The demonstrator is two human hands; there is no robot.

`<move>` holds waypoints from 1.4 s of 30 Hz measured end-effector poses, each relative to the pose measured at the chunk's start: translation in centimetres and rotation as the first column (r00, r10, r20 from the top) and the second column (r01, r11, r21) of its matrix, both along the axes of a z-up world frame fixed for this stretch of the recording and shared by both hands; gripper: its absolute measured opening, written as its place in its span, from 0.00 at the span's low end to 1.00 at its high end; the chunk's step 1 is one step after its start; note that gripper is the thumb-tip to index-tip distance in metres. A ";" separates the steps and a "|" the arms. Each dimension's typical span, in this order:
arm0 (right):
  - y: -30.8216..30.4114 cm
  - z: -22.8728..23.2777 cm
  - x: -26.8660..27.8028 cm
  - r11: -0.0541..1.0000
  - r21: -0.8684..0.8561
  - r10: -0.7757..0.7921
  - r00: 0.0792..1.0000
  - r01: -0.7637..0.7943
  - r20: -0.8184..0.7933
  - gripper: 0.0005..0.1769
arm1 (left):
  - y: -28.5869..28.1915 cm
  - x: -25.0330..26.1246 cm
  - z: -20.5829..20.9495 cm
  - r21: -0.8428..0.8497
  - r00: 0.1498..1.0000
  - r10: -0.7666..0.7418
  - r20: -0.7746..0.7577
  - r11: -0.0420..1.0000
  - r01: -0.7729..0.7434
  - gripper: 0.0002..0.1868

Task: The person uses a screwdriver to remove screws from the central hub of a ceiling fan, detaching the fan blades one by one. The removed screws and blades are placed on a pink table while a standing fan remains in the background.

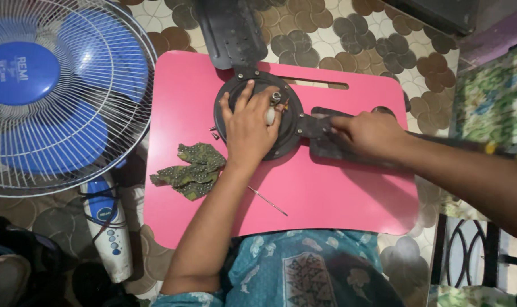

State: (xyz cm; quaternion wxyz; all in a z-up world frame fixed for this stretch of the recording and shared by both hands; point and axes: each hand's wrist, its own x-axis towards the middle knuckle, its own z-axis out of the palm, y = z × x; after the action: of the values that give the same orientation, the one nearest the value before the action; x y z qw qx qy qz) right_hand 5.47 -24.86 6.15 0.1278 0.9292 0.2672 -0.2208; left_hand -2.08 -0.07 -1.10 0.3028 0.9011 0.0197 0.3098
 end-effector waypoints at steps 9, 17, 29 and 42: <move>-0.6 3.4 0.0 0.703 -0.309 0.695 0.711 -0.640 0.108 0.36 | -0.3 -0.2 0.0 0.017 1.000 -0.010 0.008 1.000 0.010 0.16; 2.6 3.4 0.2 0.758 -0.082 0.644 0.722 -0.647 0.253 0.29 | -0.3 -0.3 0.2 0.021 1.000 -0.012 -0.021 1.000 0.013 0.19; 3.0 0.6 0.0 0.627 -0.209 0.765 0.542 -0.750 0.349 0.19 | -0.1 -0.3 0.6 0.011 0.999 -0.036 -0.022 0.999 0.036 0.18; 4.2 1.2 -0.3 0.525 -0.358 0.840 0.401 -0.772 0.366 0.16 | -0.2 -0.3 0.2 0.039 1.000 -0.018 0.000 0.999 0.018 0.18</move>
State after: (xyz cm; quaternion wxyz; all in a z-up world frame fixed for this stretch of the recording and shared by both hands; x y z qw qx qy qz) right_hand 5.18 -20.67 7.37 0.3430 0.6948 0.6244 0.0987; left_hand -2.36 -0.22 -0.91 0.2880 0.9069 0.0055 0.3075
